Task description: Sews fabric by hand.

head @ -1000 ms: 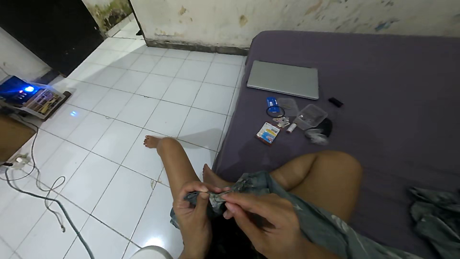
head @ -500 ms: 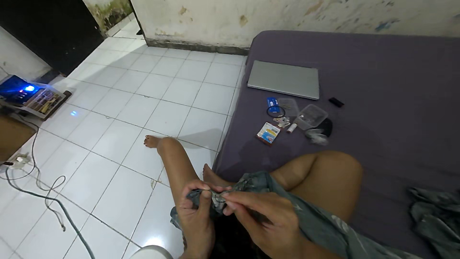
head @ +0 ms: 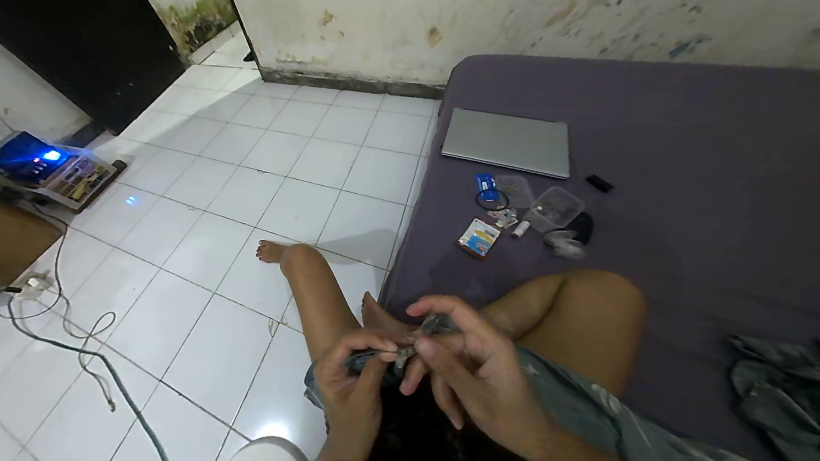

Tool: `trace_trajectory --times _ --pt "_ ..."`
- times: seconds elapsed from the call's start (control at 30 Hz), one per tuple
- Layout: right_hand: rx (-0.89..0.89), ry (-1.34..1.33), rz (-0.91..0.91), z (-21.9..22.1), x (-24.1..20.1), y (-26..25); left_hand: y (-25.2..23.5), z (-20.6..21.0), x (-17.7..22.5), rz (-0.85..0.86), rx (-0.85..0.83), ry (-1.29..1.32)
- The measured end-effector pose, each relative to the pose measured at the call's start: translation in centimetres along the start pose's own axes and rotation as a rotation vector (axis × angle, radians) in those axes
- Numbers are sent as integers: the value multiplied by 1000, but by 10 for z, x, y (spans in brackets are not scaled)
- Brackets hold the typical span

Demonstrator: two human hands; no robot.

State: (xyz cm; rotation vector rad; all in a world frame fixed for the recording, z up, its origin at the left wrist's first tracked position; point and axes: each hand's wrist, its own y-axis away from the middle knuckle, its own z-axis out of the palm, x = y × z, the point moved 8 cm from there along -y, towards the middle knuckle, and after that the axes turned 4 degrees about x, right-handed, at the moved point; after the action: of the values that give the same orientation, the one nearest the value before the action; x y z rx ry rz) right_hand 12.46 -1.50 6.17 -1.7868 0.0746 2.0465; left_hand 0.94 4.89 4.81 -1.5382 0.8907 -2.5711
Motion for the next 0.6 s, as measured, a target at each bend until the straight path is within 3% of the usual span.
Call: trace_trajectory --times 0.1,0.2,0.27,0.4,0.6 --pt "-72 123 -78 -9 -3 -6 -2 -4 0 4 -1 -63" --pt "-7 304 -265 -20 -8 -14 -3 -6 -2 -16 7 -89" --pt "-35 300 -272 -20 -6 -19 -2 -6 -3 -29 3 -92" --pt "-139 66 -148 -17 8 -30 -2 -5 -4 -48 -8 -96" --pt "-79 -430 241 -51 30 -41 -5 -16 -4 -130 22 -92"
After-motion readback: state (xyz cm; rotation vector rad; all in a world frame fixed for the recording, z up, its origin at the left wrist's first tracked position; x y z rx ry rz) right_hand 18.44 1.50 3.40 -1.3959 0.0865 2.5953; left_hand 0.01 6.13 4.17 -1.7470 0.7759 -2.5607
